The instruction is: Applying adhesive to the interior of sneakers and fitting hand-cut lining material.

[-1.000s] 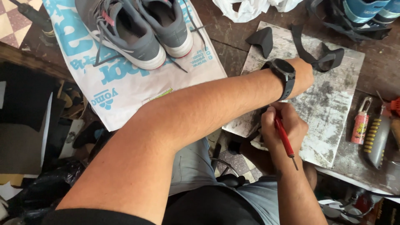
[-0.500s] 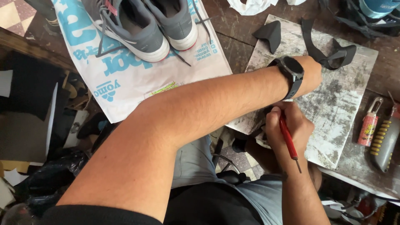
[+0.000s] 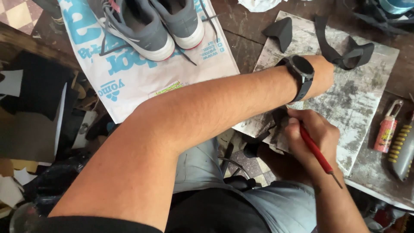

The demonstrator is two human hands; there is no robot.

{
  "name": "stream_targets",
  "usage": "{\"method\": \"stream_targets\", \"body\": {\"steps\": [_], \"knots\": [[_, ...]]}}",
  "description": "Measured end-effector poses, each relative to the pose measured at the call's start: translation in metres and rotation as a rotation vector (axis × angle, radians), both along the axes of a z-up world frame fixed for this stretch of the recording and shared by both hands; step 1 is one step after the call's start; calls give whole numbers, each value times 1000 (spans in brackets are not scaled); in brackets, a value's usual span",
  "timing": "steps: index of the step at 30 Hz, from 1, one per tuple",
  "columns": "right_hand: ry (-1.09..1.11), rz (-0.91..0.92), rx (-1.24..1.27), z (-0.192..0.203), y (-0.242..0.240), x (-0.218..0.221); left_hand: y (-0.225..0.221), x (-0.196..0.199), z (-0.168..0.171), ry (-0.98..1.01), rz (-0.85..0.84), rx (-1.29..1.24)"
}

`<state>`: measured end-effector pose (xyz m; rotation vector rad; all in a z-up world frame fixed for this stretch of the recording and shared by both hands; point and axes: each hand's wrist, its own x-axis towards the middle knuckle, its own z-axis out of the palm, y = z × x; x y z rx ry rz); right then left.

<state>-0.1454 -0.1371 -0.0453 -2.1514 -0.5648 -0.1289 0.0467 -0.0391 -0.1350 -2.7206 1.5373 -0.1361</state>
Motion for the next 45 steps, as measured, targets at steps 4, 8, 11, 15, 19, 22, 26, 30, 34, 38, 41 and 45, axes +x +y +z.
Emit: {"method": "stream_targets", "body": {"steps": [4,8,11,15,19,22,26,30,34,38,41,45], "knots": [[28,52,-103,21,-3,-3,-3,-15,51,143,117,464],[42,143,-157,22,-20,9,0,-15,54,113,89,483],[42,227,-168,25,-30,19,3,-17,53,211,159,399],[16,367,-165,26,-40,35,10,-27,76,219,176,406],[74,423,-185,39,-45,43,8,-23,67,221,181,382],[41,449,-190,30,-58,52,12,-29,78,305,236,395],[131,436,-229,35,-63,60,19,-38,93,326,267,341],[205,480,-208,42,-63,70,30,-46,116,296,254,401],[258,456,-274,40,-66,78,39,-44,97,302,324,230],[209,529,-219,39,-67,82,34,-44,84,270,321,221],[317,482,-208,38,-66,85,31,-50,91,280,327,261],[261,492,-221,33,-66,87,30,-46,88,302,255,355]]}}
